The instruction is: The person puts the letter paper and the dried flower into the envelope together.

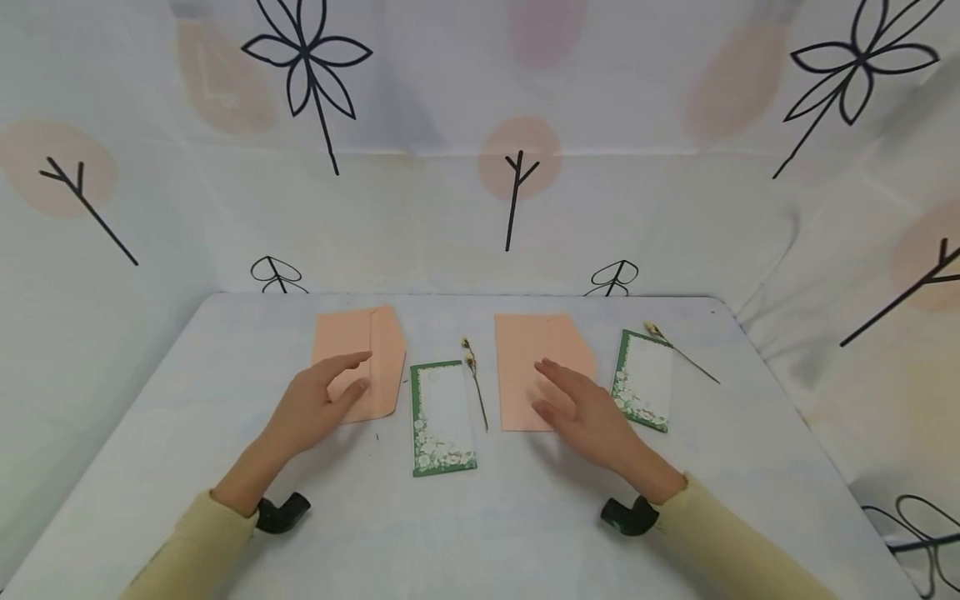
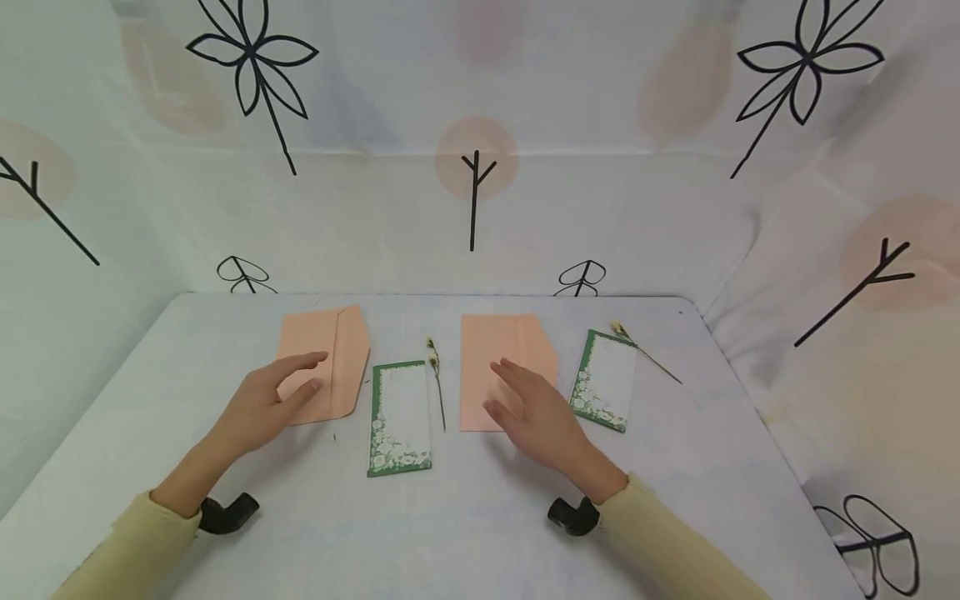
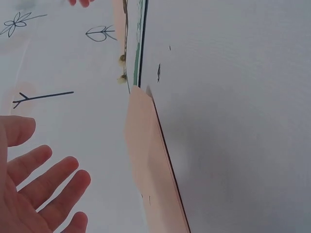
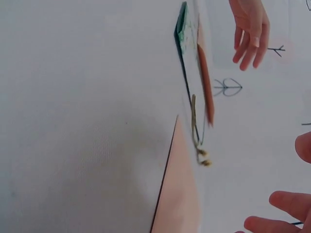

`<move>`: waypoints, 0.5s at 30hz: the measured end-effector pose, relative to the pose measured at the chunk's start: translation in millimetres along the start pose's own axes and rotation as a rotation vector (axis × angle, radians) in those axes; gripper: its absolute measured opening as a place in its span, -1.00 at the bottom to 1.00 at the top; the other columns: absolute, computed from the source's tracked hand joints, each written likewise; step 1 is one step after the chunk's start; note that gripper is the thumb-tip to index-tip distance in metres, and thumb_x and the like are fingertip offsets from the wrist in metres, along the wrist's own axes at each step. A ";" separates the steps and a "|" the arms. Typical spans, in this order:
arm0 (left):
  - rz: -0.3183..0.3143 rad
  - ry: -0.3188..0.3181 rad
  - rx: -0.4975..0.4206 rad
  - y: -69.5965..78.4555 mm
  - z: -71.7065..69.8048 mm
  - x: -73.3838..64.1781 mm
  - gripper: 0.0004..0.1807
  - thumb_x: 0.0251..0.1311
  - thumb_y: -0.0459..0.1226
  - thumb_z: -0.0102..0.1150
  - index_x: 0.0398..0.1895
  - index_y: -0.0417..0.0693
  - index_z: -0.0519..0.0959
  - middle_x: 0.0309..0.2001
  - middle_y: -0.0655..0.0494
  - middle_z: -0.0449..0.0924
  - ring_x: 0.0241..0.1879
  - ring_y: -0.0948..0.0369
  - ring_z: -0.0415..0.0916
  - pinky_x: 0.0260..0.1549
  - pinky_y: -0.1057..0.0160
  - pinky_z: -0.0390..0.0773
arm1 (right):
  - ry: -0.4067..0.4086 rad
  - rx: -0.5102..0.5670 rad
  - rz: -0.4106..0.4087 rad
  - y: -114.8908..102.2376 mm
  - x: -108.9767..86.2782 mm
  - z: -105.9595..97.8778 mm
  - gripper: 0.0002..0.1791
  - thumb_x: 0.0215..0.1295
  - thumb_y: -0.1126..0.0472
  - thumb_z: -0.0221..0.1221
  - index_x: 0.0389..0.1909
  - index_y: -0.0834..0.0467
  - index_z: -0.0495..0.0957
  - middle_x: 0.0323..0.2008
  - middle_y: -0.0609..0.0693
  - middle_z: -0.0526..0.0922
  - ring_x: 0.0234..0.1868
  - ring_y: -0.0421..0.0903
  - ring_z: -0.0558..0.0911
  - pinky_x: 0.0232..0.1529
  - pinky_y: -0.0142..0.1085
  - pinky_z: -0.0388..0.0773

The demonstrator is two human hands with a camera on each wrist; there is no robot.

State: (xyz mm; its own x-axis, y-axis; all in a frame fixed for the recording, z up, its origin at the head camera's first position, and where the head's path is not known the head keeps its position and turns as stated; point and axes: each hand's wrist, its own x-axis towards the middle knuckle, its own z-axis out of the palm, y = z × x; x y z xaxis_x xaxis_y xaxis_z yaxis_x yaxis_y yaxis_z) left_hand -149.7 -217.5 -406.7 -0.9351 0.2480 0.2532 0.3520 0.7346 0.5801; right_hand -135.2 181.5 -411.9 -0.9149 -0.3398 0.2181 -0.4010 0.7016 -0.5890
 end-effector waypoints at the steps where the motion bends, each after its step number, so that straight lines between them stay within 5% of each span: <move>1: -0.007 0.001 -0.009 -1.2 -0.4 0.6 -0.53 0.41 -0.13 0.14 0.33 -0.01 0.47 0.17 -0.14 0.55 0.21 -0.10 0.45 0.11 -0.21 0.40 | -0.006 0.023 0.008 -0.9 0.6 0.5 -0.37 0.44 -0.06 0.13 0.44 0.10 0.33 0.43 0.09 0.32 0.41 0.18 0.30 0.29 0.18 0.22; 15: -0.037 0.009 -0.066 -23.0 -1.9 6.0 -0.55 0.38 -0.22 0.18 0.30 -0.09 0.49 0.17 -0.11 0.57 0.17 -0.08 0.48 0.08 -0.24 0.39 | -0.078 0.328 0.025 -16.8 14.9 18.0 -0.42 0.43 0.00 0.17 0.42 0.02 0.37 0.38 -0.01 0.40 0.35 0.05 0.42 0.24 0.02 0.39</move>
State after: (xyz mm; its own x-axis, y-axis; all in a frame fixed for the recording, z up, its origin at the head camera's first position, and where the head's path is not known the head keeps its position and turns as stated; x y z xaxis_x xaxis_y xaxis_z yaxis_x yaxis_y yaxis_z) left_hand -163.3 -234.1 -417.1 -0.9473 0.2153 0.2373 0.3191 0.6998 0.6391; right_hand -141.2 153.3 -412.8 -0.9127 -0.3810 0.1478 -0.3306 0.4756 -0.8152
